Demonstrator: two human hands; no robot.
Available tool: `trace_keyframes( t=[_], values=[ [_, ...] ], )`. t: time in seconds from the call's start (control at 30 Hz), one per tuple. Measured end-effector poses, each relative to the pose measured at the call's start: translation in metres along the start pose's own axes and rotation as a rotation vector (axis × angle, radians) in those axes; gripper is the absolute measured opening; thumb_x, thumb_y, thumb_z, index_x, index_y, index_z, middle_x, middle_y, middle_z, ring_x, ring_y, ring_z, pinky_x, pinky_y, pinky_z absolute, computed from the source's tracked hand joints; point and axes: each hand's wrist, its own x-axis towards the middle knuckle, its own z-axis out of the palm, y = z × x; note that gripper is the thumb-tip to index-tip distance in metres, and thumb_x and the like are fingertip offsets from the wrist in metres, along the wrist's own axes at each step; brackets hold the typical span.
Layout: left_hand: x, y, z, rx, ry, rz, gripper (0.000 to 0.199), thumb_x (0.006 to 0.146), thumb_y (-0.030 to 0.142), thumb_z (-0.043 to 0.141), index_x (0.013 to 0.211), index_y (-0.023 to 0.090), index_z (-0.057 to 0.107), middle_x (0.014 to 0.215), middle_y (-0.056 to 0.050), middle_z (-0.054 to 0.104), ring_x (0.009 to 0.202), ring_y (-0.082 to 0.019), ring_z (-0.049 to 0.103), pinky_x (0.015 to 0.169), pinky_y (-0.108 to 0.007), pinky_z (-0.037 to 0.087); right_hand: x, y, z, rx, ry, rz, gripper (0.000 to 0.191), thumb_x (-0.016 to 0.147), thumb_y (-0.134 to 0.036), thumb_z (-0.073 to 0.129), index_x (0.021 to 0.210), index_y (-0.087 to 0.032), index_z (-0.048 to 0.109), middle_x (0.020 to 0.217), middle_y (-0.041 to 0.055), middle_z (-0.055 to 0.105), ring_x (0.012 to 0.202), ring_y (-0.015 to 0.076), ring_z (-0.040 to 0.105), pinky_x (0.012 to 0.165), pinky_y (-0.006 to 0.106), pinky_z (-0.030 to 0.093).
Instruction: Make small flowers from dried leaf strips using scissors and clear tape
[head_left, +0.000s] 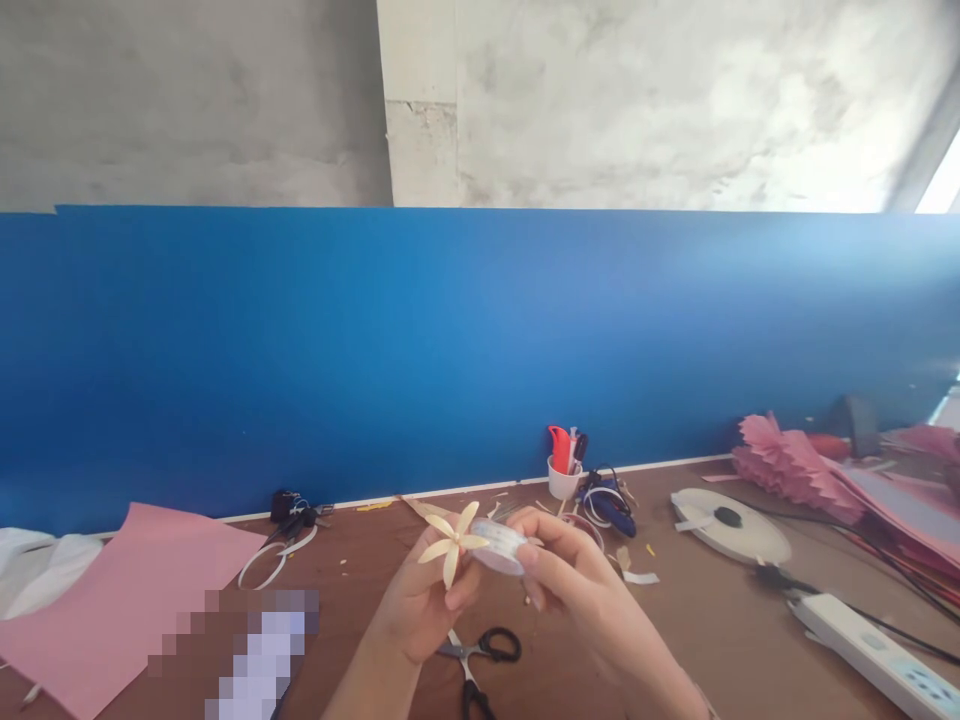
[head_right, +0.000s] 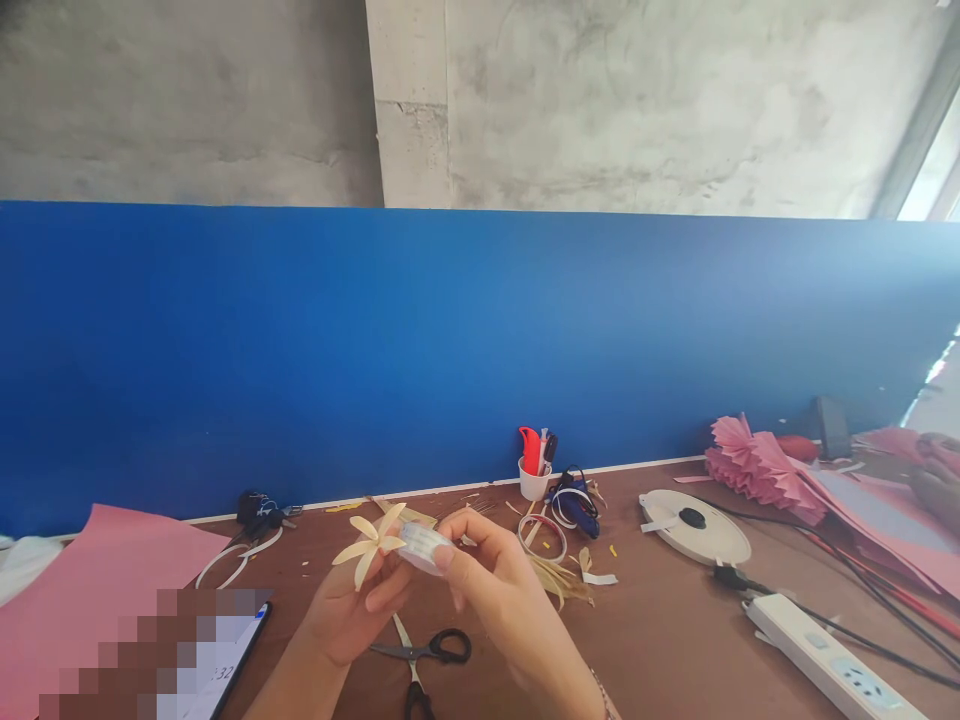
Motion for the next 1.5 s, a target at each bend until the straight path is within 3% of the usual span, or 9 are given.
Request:
trace_keyframes(
  t=[0.1,0.2,0.27,0.53,0.77,0.87,1.0,1.3,1.5],
  values=[
    [0.000,0.000,0.002,0.026,0.033,-0.017,0.025,0.067,0.029,0.078,0.080,0.016,0.061,0.054,0.005,0.054,0.037,0.000,0.024,0.042,-0.018,0.017,0.002,0.001,0.004,0.068,0.002,0.087,0.028,0.076,-0.044,0.060,0.069,-0.017,0.056,0.055,-0.0052,0.043,0.045,0.0068,0.033,0.042,0.020,0.022],
    [-0.001,0.000,0.003,0.053,0.063,-0.034,0.024,0.067,0.031,0.077,0.075,0.014,0.063,0.047,0.004,0.050,0.040,-0.002,0.027,0.045,-0.018,0.021,0.002,0.001,0.008,0.126,0.011,0.095,0.028,0.075,-0.041,0.057,0.061,-0.016,0.055,0.068,-0.0018,0.046,0.049,0.0068,0.038,0.043,0.021,0.027],
    [0.000,0.000,0.004,0.031,0.083,-0.052,0.024,0.067,0.032,0.078,0.072,0.013,0.064,0.048,0.003,0.051,0.041,-0.002,0.028,0.044,-0.016,0.023,0.002,0.001,0.009,0.157,0.014,0.095,0.024,0.074,-0.036,0.054,0.061,-0.016,0.056,0.064,-0.0020,0.044,0.051,0.0076,0.037,0.045,0.021,0.028],
    [0.004,-0.003,0.002,-0.351,0.104,-0.019,0.012,0.070,0.020,0.076,0.076,0.014,0.068,0.066,0.000,0.061,0.039,0.002,0.028,0.037,-0.009,0.023,0.002,0.003,0.012,0.224,-0.058,0.002,0.018,0.077,-0.031,0.060,0.073,-0.015,0.067,0.066,-0.0018,0.045,0.051,0.0068,0.037,0.047,0.020,0.029],
    [0.000,0.012,0.002,-0.122,0.074,0.001,0.014,0.069,0.023,0.077,0.071,0.013,0.066,0.092,-0.008,0.070,0.041,0.001,0.033,0.039,-0.013,0.031,0.003,0.000,0.007,0.044,-0.068,-0.010,0.029,0.078,-0.044,0.065,0.070,-0.016,0.069,0.084,0.0001,0.050,0.044,0.0012,0.037,0.042,0.022,0.024],
    [0.000,0.007,0.004,-0.076,0.088,-0.038,0.017,0.067,0.024,0.078,0.077,0.013,0.069,0.084,-0.007,0.070,0.040,0.001,0.034,0.040,-0.014,0.032,0.005,0.001,0.008,0.001,0.000,0.008,0.035,0.075,-0.048,0.067,0.062,-0.015,0.067,0.078,-0.0012,0.046,0.044,0.0017,0.032,0.040,0.022,0.021],
    [0.002,-0.003,0.006,-0.229,0.127,-0.038,0.017,0.064,0.023,0.081,0.072,0.013,0.069,0.082,-0.004,0.069,0.039,0.002,0.034,0.037,-0.012,0.029,0.006,0.002,0.010,0.011,0.081,-0.037,0.033,0.076,-0.046,0.067,0.062,-0.016,0.069,0.077,-0.0002,0.046,0.050,0.0049,0.033,0.043,0.021,0.025],
    [0.002,-0.001,0.014,-0.482,0.062,0.005,0.010,0.072,0.015,0.074,0.074,0.012,0.065,0.079,-0.004,0.062,0.040,0.002,0.035,0.036,-0.010,0.029,0.008,0.001,0.004,0.115,-0.150,-0.099,0.021,0.076,-0.040,0.068,0.078,-0.020,0.075,0.092,0.0015,0.048,0.044,0.0006,0.037,0.039,0.020,0.026],
    [0.002,-0.006,0.019,-0.481,0.125,0.011,0.013,0.069,0.014,0.076,0.074,0.012,0.064,0.076,-0.002,0.060,0.042,0.001,0.035,0.037,-0.010,0.029,0.008,0.003,0.004,0.166,-0.095,0.012,0.017,0.077,-0.032,0.065,0.078,-0.017,0.074,0.094,0.0042,0.057,0.043,0.0031,0.049,0.039,0.019,0.024]
  ],
)
